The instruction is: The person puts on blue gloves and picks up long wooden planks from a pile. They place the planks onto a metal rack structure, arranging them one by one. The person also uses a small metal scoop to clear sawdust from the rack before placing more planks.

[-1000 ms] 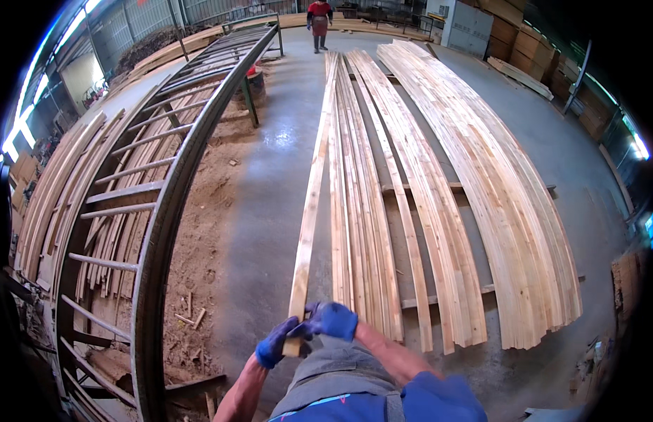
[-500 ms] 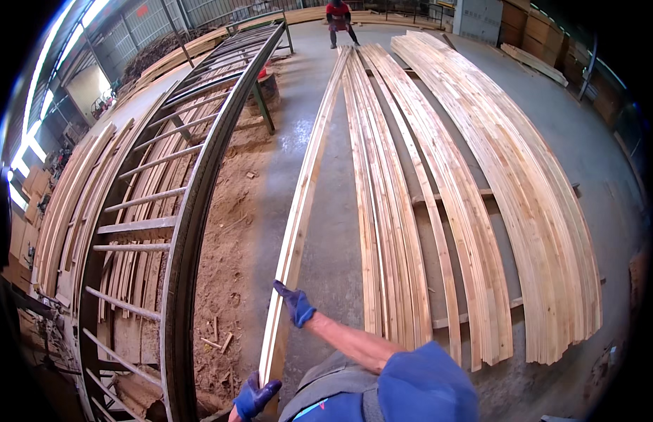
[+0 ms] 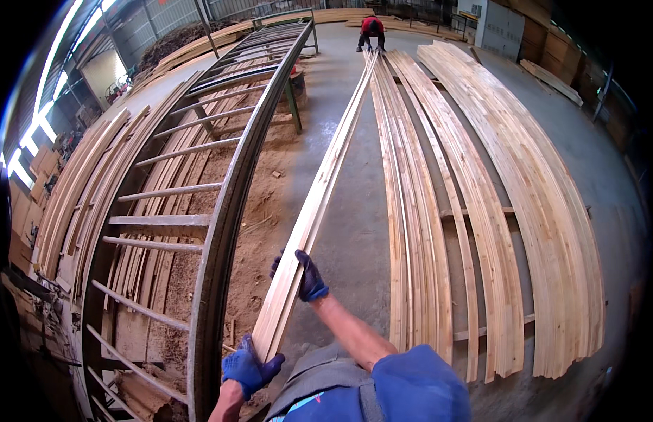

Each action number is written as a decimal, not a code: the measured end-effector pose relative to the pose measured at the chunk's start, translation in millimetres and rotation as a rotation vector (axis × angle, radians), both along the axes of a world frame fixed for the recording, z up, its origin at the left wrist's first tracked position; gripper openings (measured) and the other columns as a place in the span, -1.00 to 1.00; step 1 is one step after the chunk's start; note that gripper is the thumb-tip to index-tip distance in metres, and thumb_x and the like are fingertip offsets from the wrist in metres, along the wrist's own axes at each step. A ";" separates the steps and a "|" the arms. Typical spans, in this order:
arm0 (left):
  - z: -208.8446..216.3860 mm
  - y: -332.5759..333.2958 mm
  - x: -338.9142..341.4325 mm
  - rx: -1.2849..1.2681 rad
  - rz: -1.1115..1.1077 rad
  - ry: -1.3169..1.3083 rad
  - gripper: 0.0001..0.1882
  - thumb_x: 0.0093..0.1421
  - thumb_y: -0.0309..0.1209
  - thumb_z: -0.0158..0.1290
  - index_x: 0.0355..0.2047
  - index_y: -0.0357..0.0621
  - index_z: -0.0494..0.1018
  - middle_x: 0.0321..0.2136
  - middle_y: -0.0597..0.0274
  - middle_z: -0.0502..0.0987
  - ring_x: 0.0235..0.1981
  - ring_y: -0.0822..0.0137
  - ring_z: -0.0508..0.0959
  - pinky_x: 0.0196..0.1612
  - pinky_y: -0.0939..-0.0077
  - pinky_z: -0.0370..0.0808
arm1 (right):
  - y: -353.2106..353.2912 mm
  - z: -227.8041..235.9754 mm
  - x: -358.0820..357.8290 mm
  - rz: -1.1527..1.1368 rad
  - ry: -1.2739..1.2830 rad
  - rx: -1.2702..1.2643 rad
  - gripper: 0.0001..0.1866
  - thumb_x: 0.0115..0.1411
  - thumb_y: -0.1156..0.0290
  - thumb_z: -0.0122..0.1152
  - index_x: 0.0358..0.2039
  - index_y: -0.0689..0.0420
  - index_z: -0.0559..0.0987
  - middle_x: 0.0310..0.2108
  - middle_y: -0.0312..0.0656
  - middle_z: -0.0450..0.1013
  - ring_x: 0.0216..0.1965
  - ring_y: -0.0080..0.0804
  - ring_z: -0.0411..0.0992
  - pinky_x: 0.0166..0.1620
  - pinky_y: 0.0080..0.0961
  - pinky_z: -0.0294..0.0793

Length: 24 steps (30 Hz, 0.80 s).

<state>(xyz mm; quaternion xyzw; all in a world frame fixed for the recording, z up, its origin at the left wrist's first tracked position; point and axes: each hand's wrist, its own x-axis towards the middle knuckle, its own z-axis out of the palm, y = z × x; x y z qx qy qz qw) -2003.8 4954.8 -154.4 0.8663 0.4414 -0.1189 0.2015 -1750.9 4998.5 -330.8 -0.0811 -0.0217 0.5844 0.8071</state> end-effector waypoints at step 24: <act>-123.6 90.5 -33.2 -0.362 0.138 0.132 -0.12 0.00 0.28 0.17 -0.02 -0.36 0.45 -0.24 -0.42 0.56 -0.15 -0.30 0.58 -0.07 -0.08 0.52 | 55.4 -62.7 39.8 0.418 -0.158 -0.366 -0.20 0.18 0.05 0.33 0.25 0.28 0.24 0.16 0.07 0.37 0.10 -0.07 0.44 0.21 -0.08 0.40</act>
